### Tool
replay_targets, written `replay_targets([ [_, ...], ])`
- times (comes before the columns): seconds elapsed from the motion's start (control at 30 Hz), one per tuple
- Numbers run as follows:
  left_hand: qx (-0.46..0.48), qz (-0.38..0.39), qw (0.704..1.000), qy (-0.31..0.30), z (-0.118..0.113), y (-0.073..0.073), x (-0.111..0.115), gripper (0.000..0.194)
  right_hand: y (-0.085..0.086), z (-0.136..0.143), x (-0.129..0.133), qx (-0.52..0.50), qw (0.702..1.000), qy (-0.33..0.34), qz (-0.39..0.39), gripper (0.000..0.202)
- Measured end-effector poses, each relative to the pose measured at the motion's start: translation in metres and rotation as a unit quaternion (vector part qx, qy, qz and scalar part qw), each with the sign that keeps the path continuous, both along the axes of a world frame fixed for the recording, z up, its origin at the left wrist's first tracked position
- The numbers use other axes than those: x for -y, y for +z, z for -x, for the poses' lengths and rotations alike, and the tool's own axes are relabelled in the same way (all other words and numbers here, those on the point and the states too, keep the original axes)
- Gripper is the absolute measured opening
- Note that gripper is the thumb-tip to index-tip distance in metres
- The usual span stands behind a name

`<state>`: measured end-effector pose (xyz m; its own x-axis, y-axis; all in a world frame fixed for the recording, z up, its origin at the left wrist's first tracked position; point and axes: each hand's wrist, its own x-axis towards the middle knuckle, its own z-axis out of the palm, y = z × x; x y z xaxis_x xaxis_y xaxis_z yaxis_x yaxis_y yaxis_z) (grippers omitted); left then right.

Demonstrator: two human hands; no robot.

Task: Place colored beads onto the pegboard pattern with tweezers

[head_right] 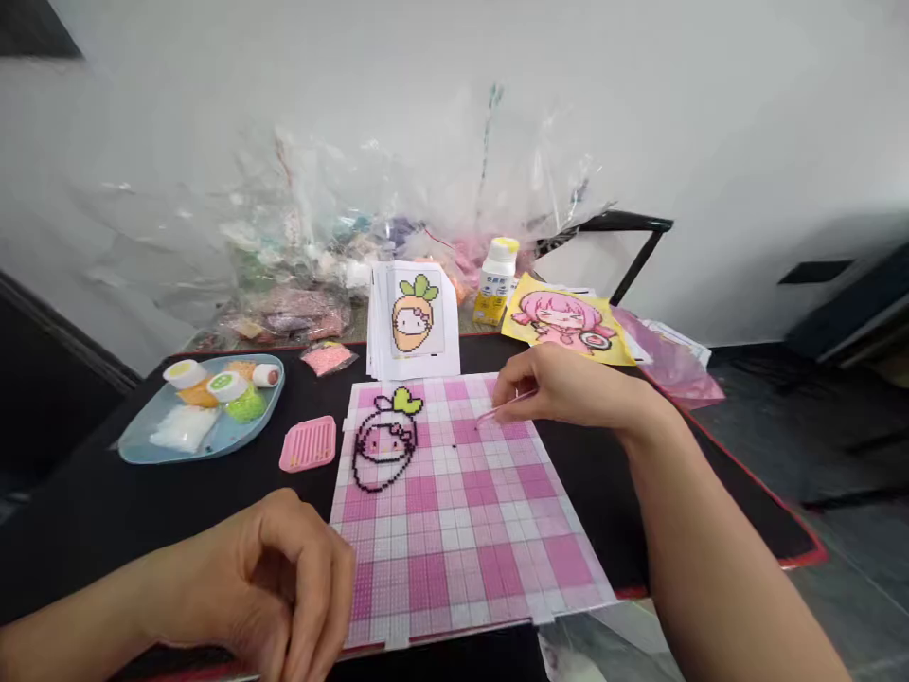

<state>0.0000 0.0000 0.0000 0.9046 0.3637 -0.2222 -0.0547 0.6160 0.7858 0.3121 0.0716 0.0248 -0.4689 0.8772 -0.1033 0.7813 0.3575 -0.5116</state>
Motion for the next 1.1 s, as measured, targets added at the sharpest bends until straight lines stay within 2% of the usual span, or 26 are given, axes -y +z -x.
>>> replay_targets([
  [0.13,-0.013,0.006,1.000,-0.002,0.000,0.003,0.001,0.034,-0.003,-0.001,-0.005,0.005,1.000,0.007,-0.003,0.023],
  [0.27,0.020,0.000,1.000,-0.006,-0.001,0.003,0.000,0.027,-0.004,-0.003,-0.006,-0.004,1.000,0.010,-0.016,0.024],
  [0.4,0.027,0.008,0.999,0.035,-0.003,-0.003,-0.001,0.023,-0.001,0.002,-0.002,-0.096,0.992,0.015,-0.078,0.022],
  [0.5,0.007,-0.007,0.995,0.095,-0.005,-0.009,-0.001,0.024,0.000,0.021,0.005,-0.228,0.961,0.075,-0.140,0.017],
  [0.57,-0.023,-0.017,0.991,0.132,-0.007,-0.011,-0.001,0.025,-0.002,0.039,0.012,-0.294,0.934,0.135,-0.150,0.011],
  [0.67,-0.049,-0.021,0.985,0.161,-0.009,-0.011,-0.001,0.025,-0.007,0.063,0.020,-0.322,0.919,0.197,-0.118,0.009],
  [0.77,-0.046,-0.022,0.984,0.169,-0.010,-0.010,-0.002,0.025,-0.013,0.076,0.025,-0.340,0.908,0.231,-0.085,0.008],
  [0.93,-0.042,-0.021,0.984,0.173,-0.010,-0.010,-0.003,0.025,-0.016,0.080,0.025,-0.357,0.901,0.232,-0.083,0.007],
  [1.1,-0.043,-0.027,0.984,0.171,-0.010,-0.004,-0.002,0.024,-0.009,0.067,0.021,-0.341,0.908,0.209,-0.123,0.008],
])
